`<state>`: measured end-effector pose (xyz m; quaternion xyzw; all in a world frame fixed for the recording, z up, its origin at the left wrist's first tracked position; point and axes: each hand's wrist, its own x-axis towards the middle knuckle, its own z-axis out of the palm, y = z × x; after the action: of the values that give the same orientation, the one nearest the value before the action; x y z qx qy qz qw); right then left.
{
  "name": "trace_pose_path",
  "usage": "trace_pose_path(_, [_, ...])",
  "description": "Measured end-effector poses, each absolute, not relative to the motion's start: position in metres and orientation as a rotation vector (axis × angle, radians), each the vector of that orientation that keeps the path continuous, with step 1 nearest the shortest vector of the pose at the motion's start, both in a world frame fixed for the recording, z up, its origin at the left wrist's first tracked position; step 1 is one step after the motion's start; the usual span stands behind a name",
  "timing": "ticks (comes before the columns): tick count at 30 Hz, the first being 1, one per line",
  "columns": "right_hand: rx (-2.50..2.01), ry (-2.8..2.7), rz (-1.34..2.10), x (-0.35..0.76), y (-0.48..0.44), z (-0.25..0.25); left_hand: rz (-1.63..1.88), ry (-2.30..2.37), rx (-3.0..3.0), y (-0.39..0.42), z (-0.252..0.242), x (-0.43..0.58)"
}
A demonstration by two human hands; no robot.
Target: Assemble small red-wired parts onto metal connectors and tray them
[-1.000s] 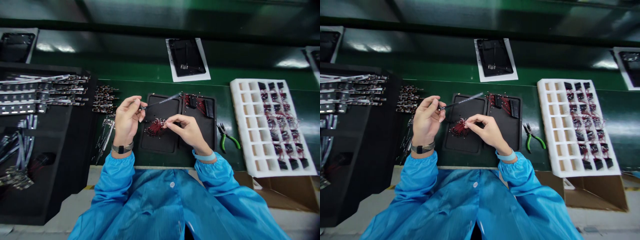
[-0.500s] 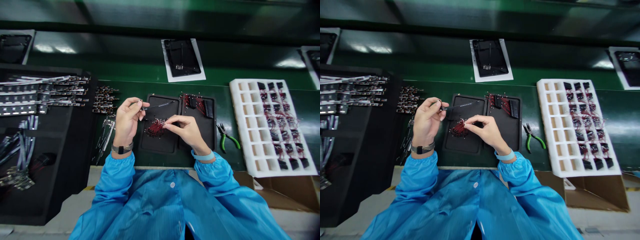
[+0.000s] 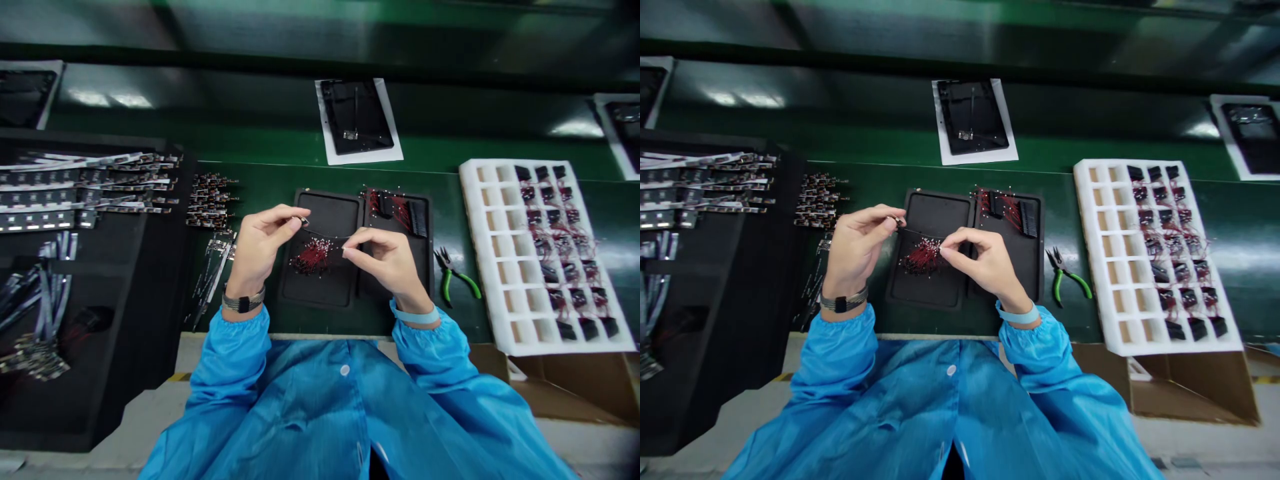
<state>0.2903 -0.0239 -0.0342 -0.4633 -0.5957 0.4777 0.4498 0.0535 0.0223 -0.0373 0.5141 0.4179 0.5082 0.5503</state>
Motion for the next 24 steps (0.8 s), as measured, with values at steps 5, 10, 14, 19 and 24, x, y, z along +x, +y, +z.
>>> trace_pose_path(5, [-1.168, -1.537, 1.192, 0.295, -0.024, -0.030, 0.905, 0.952, 1.283, 0.017, -0.033, 0.061])
trace_pose_path(10, [-1.184, -1.596, 1.275, 0.293, -0.021, -0.028, 0.758, 0.901, 1.374, 0.016, -0.033, 0.068])
trace_pose_path(14, [-1.232, -1.604, 1.363, 0.293, -0.020, -0.029, 0.720, 0.879, 1.468, 0.015, -0.035, 0.069])
trace_pose_path(19, [-1.257, -1.594, 1.436, 0.295, -0.020, -0.032, 0.685, 0.882, 1.499, 0.015, -0.037, 0.069])
trace_pose_path(24, [-1.247, -1.545, 1.530, 0.295, -0.018, -0.032, 0.674, 0.904, 1.525, 0.014, -0.036, 0.070])
